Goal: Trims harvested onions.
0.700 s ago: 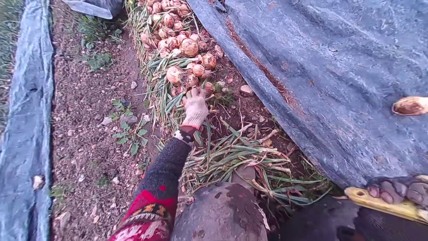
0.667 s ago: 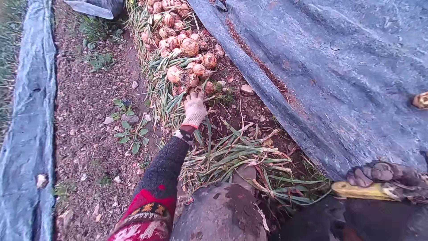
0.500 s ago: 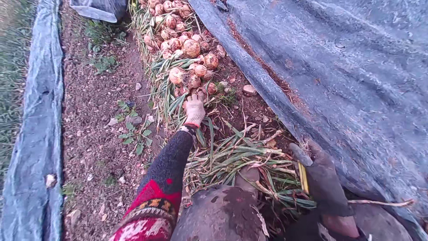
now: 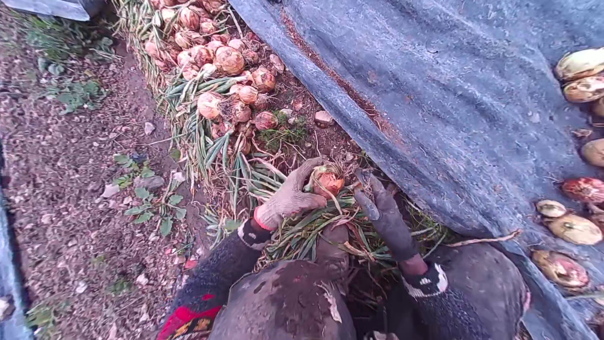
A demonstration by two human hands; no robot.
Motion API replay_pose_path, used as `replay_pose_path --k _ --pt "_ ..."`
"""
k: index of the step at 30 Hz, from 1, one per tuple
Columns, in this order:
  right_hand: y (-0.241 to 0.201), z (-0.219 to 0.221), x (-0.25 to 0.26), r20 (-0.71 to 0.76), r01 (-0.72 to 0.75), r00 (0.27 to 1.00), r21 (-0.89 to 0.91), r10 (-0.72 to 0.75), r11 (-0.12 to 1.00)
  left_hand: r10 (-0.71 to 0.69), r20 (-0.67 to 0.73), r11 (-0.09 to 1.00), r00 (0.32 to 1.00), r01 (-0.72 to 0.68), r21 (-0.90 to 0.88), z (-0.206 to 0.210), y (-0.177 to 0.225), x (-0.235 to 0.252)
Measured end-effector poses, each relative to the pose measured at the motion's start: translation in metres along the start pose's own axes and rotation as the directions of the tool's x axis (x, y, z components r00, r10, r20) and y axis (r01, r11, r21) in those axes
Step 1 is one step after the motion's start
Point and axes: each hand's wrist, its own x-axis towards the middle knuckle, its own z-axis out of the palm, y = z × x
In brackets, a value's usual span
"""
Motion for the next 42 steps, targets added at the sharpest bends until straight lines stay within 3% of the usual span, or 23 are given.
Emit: replay_pose_path --k 3,5,7,9,11,12,13,15,17,19,21,23,25,28,30,32,34,35,36,38,39,40,42 --pt "-0.006 -0.001 -0.005 -0.016 0.058 0.998 0.142 -0.056 0.988 -0.228 0.248 0.972 0.941 0.235 0.003 0.034 0.012 0.005" --pt "-0.009 -0.001 -0.007 -0.043 0.032 0.999 0.203 -0.024 0.979 -0.401 0.242 0.908 0.883 0.418 -0.020 0.048 0.027 0.006" --pt "-0.010 0.000 -0.007 -0.079 0.018 0.997 0.213 -0.001 0.977 -0.457 0.159 0.888 0.875 0.460 0.015 0.055 0.046 0.004" --pt "-0.008 0.000 -0.005 -0.082 0.052 0.996 0.215 -0.035 0.975 -0.290 0.060 0.933 0.955 0.268 0.240 0.052 0.028 0.001" --pt "-0.010 0.004 -0.006 -0.080 0.086 0.995 0.260 -0.067 0.962 -0.048 -0.112 0.769 0.992 0.109 0.629 0.054 0.003 0.004" --pt "-0.017 0.007 -0.010 -0.103 0.074 0.994 0.264 -0.048 0.962 0.013 -0.211 0.696 0.977 0.143 0.704 0.053 -0.014 0.008" --pt "-0.025 0.009 -0.014 -0.125 0.083 0.991 0.322 -0.044 0.943 -0.027 -0.324 0.732 0.946 0.239 0.638 0.047 -0.028 0.012" --pt "-0.037 0.010 -0.017 -0.195 0.152 0.978 0.410 -0.077 0.899 -0.267 -0.478 0.922 0.837 0.366 0.125 0.026 -0.036 0.021" --pt "-0.028 0.002 -0.019 -0.187 0.063 0.982 0.120 -0.040 0.991 -0.462 -0.413 0.853 0.785 0.265 -0.450 0.013 -0.030 0.019" --pt "-0.007 -0.003 -0.012 -0.044 -0.065 0.998 -0.265 0.055 0.962 -0.470 -0.352 0.793 0.810 0.212 -0.571 0.010 -0.015 0.019" --pt "0.004 0.000 -0.009 0.132 -0.164 0.973 -0.167 0.187 0.972 -0.420 -0.375 0.871 0.826 0.251 -0.423 0.023 0.004 0.019" --pt "0.002 0.007 -0.011 0.216 -0.305 0.941 0.210 0.260 0.929 -0.245 -0.398 0.955 0.884 0.291 0.058 0.045 0.018 0.014" --pt "0.000 0.015 -0.012 0.291 -0.481 0.876 0.519 0.383 0.706 -0.015 -0.248 0.843 0.969 0.146 0.519 0.069 0.019 -0.001" --pt "-0.001 0.011 -0.010 0.363 -0.595 0.785 0.666 0.502 0.449 0.211 -0.006 0.739 0.977 -0.156 0.655 0.090 0.008 -0.010" --pt "-0.011 0.002 -0.009 0.403 -0.560 0.804 0.760 0.436 0.330 0.286 -0.011 0.788 0.958 -0.229 0.571 0.090 0.012 0.001" --pt "-0.025 -0.011 -0.010 0.399 -0.460 0.879 0.857 0.262 0.235 0.367 -0.057 0.801 0.928 -0.284 0.528 0.083 0.030 0.026" --pt "-0.040 -0.036 -0.017 0.248 -0.243 0.969 0.956 -0.008 0.162 0.473 -0.214 0.744 0.855 -0.257 0.617 0.058 0.046 0.056" --pt "-0.047 -0.060 -0.023 0.084 -0.061 0.986 0.986 -0.146 0.155 0.489 -0.331 0.706 0.807 -0.143 0.693 0.030 0.051 0.068" --pt "-0.054 -0.091 -0.028 -0.118 0.173 0.963 0.961 -0.243 0.218 0.432 -0.434 0.671 0.791 0.039 0.740 -0.004 0.055 0.072" --pt "-0.052 -0.149 -0.034 -0.440 0.565 0.817 0.738 -0.373 0.368 0.126 -0.462 0.528 0.878 0.335 0.780 -0.066 0.063 0.063" --pt "-0.046 -0.162 -0.037 -0.506 0.625 0.779 0.678 -0.371 0.387 -0.112 -0.370 0.400 0.922 0.382 0.833 -0.084 0.062 0.053" --pt "-0.040 -0.163 -0.038 -0.513 0.615 0.788 0.680 -0.340 0.399 -0.352 -0.230 0.283 0.907 0.337 0.898 -0.094 0.055 0.043" --pt "-0.032 -0.143 -0.028 -0.371 0.429 0.903 0.756 -0.215 0.495 -0.591 0.005 0.228 0.806 0.161 0.960 -0.099 0.032 0.031"
